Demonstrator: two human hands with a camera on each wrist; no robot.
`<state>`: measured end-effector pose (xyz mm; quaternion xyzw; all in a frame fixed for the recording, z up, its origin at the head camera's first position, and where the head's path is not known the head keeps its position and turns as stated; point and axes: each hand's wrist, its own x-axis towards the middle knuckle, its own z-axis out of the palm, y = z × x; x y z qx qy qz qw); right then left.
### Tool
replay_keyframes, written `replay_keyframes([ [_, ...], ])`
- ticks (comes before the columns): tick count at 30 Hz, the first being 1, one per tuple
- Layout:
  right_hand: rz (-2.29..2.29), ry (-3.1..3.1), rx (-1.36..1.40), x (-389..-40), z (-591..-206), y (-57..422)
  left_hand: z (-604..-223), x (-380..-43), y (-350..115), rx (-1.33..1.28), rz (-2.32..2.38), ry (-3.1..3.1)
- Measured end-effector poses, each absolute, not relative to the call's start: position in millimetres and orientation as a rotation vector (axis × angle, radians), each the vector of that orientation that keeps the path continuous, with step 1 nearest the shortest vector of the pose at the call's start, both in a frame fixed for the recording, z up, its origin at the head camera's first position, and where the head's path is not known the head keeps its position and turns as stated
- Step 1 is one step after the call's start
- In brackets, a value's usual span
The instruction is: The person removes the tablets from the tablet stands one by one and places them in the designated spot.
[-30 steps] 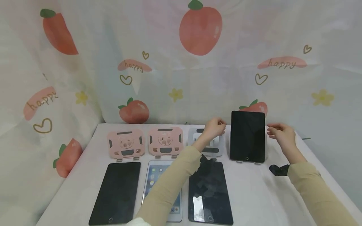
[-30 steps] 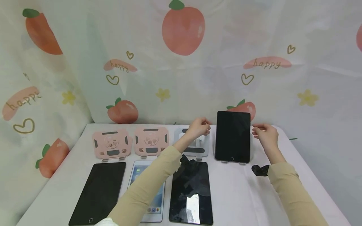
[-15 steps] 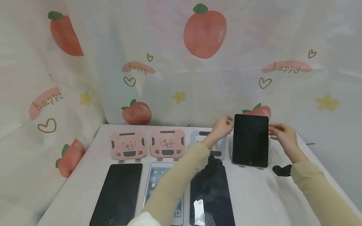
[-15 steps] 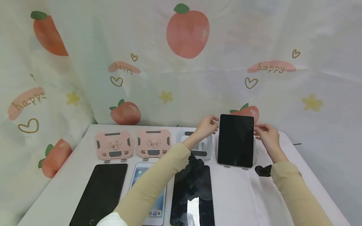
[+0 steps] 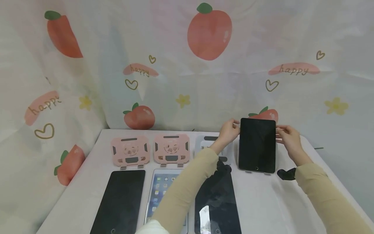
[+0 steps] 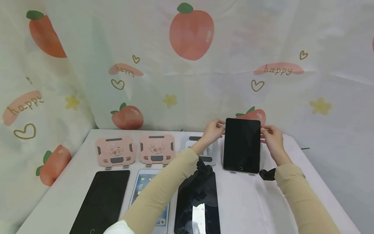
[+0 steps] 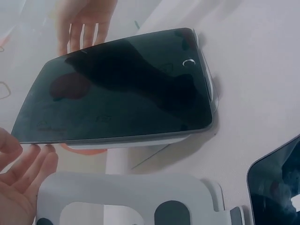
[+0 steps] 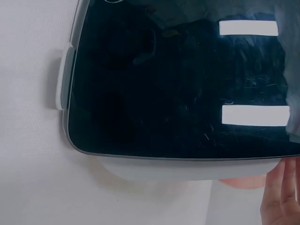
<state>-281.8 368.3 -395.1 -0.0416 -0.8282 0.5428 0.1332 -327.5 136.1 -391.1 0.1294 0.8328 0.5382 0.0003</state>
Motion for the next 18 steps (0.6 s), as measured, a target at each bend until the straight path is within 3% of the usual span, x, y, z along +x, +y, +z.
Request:
replay_keyframes([
  [18,1.525,-2.372,-0.173,-282.6,-399.0,364.7,-390.1,-326.6,132.3,0.545,1.682,2.442],
])
